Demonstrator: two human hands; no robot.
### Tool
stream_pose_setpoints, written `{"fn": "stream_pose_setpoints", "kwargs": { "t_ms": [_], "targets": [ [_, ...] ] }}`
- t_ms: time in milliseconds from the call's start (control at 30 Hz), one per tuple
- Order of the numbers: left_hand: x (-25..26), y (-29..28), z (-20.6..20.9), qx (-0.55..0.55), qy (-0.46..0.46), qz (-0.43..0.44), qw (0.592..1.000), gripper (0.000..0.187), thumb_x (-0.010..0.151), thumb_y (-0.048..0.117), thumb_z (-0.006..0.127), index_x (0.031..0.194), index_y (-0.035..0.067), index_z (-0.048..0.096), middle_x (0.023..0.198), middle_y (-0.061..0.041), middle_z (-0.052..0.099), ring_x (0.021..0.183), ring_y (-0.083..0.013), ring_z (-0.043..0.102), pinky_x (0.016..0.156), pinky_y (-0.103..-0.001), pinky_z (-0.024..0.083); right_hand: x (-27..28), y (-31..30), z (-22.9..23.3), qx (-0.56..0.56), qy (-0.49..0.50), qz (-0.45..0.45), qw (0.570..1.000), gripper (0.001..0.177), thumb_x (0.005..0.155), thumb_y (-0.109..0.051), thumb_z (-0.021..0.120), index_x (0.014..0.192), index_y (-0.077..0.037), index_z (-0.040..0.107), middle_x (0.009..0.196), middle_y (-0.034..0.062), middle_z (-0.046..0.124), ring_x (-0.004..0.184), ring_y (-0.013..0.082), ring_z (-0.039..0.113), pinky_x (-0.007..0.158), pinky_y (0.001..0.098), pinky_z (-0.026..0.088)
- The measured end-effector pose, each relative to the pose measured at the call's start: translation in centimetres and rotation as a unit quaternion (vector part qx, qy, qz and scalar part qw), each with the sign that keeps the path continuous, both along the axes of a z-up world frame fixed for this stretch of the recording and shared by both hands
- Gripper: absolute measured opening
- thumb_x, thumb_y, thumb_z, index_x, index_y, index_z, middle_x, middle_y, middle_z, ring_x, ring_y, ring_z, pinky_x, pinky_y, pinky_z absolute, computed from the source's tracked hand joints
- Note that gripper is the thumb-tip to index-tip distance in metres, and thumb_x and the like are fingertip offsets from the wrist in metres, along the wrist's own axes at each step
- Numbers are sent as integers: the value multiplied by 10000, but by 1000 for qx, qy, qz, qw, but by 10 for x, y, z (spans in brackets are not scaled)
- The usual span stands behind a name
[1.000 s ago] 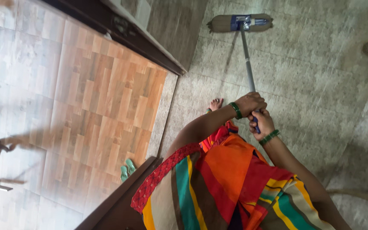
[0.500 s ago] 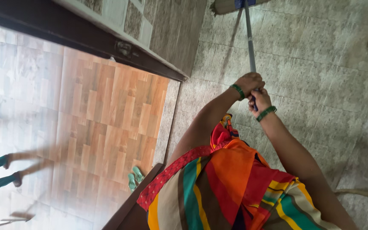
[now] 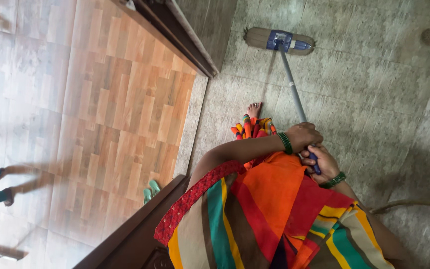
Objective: The person mops the tiled floor of a room using a flat mop with a long handle.
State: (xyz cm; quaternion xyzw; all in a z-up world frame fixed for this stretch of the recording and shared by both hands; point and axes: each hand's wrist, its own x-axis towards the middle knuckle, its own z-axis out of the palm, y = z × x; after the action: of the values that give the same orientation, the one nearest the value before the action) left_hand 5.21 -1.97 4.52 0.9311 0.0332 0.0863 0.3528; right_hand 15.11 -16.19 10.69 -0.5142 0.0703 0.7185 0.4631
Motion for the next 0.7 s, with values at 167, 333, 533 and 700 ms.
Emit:
{"fn": "stream_pose_setpoints", "kwargs": {
  "t_ms": [167,333,533,700],
  "targets": [
    [-3,-6,1,-64,-5,14,998,224,744,264,725,929,162,650,940,-1,703,999,-263,625,978,-413,479,-5,-2,1,32,-10,-16,999,92,1019,-204,540,1034,-202,449,818,-11,532,549,32,428,427,208,332],
    [-3,16,-15,-42,-7,-13,999,218,751,225,707,932,153,609,944,-2,679,1013,-248,628,991,-400,466,-13,25,7,5,-53,-23,998,113,1022,-183,534,1054,-185,426,814,11,544,537,42,431,415,216,321],
    [13,73,-41,-1,2,-3,1000,318,683,154,788,941,150,602,979,-10,670,1027,-263,606,1015,-406,458,-5,86,-16,-19,-71,-31,997,120,1011,-184,524,1070,-186,419,776,14,537,517,61,441,395,233,311],
    [39,156,-63,54,18,14,998,439,585,134,849,959,139,620,1016,-42,665,1079,-276,590,1043,-426,433,17,172,-61,-53,-108,-35,992,112,1031,-183,547,1050,-176,437,743,14,538,512,91,436,399,276,329]
  ]
}}
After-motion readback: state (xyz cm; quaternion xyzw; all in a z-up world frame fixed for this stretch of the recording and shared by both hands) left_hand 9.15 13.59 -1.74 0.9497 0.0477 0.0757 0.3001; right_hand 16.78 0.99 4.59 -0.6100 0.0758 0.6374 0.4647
